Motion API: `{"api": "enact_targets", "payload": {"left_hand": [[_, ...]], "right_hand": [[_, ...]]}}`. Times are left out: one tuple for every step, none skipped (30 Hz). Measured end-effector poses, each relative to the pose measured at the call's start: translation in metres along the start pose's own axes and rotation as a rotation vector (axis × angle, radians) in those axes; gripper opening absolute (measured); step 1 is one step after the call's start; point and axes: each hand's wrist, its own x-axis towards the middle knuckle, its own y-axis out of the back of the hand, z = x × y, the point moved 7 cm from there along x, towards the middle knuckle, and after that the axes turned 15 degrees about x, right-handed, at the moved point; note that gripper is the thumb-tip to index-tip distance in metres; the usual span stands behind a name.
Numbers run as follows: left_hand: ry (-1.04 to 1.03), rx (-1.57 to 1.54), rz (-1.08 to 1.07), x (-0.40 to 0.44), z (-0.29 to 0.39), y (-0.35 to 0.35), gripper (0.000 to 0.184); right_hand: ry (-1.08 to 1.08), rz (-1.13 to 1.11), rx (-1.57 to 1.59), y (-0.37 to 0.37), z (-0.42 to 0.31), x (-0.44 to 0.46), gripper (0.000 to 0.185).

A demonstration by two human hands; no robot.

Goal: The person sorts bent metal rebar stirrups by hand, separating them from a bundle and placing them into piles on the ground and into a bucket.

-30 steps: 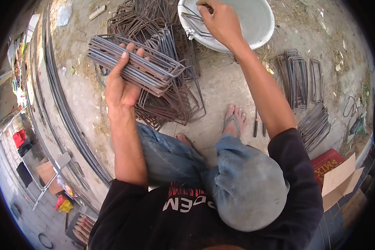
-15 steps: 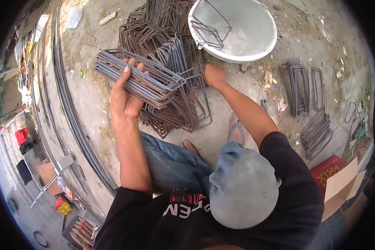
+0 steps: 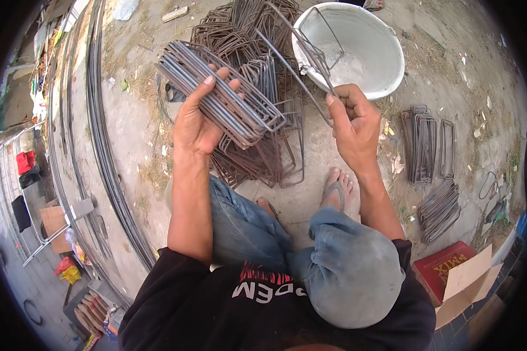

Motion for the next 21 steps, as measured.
{"api": "enact_targets", "payload": {"left_hand": [[0.010,-0.004,-0.020,0.001,-0.003,-0.005,0.038],[0.023,0.013,-0.058,0.001,-0.007,-0.010,0.039],[0.045,0.016,-0.067,-0.001,-0.011,-0.017,0.039],[0.065,0.020,-0.073,-0.004,-0.014,-0.027,0.039],[0.086,0.025,-0.076,-0.006,-0.018,-0.034,0.039],[0.110,-0.006,-0.118,-0.007,-0.023,-0.042,0.039],[0.120,0.007,-0.134,-0.007,-0.029,-0.045,0.039],[0.128,0.021,-0.153,-0.006,-0.034,-0.048,0.039],[0.135,0.036,-0.171,-0.005,-0.037,-0.050,0.039],[0.135,0.089,-0.169,-0.003,-0.040,-0.050,0.037],[0.147,0.115,-0.162,-0.003,-0.043,-0.048,0.039],[0.162,0.142,-0.157,-0.002,-0.047,-0.046,0.040],[0.175,0.169,-0.159,0.001,-0.051,-0.046,0.041],[0.226,0.153,-0.140,0.004,-0.056,-0.042,0.043],[0.233,0.144,-0.112,0.005,-0.057,-0.041,0.043],[0.241,0.137,-0.086,0.005,-0.057,-0.041,0.042],[0.249,0.132,-0.062,0.005,-0.057,-0.041,0.042],[0.235,0.104,-0.061,0.008,-0.059,-0.039,0.040],[0.239,0.113,-0.049,0.009,-0.059,-0.037,0.040],[0.240,0.120,-0.037,0.010,-0.059,-0.036,0.039],[0.238,0.125,-0.024,0.011,-0.059,-0.035,0.039]], "right_hand": [[0.017,-0.031,0.034,-0.005,-0.010,0.001,0.015],[0.033,-0.067,0.067,-0.012,-0.018,0.002,0.016],[0.046,-0.109,0.101,-0.019,-0.025,0.002,0.017],[0.049,-0.199,0.090,-0.029,-0.033,0.002,0.023],[0.122,-0.244,0.008,-0.039,-0.036,0.000,0.025],[0.193,-0.291,-0.071,-0.049,-0.035,-0.003,0.026],[0.263,-0.337,-0.148,-0.057,-0.034,-0.006,0.028],[0.198,-0.401,-0.209,-0.062,-0.027,-0.008,0.032],[0.176,-0.412,-0.171,-0.061,-0.021,-0.007,0.032],[0.151,-0.425,-0.133,-0.058,-0.014,-0.005,0.033],[0.122,-0.437,-0.094,-0.055,-0.005,-0.005,0.033],[0.141,-0.449,-0.082,-0.053,0.001,-0.007,0.033],[0.165,-0.456,-0.074,-0.051,0.006,-0.008,0.033],[0.191,-0.460,-0.070,-0.049,0.009,-0.008,0.033],[0.196,-0.438,-0.096,-0.047,0.010,-0.009,0.032],[0.202,-0.414,-0.121,-0.048,0.010,-0.011,0.031],[0.207,-0.386,-0.146,-0.049,0.009,-0.014,0.031],[0.259,-0.363,-0.192,-0.051,0.005,-0.016,0.030],[0.297,-0.361,-0.204,-0.052,0.004,-0.017,0.030],[0.337,-0.361,-0.218,-0.052,0.002,-0.016,0.031],[0.379,-0.365,-0.232,-0.050,0.001,-0.015,0.031]]}}
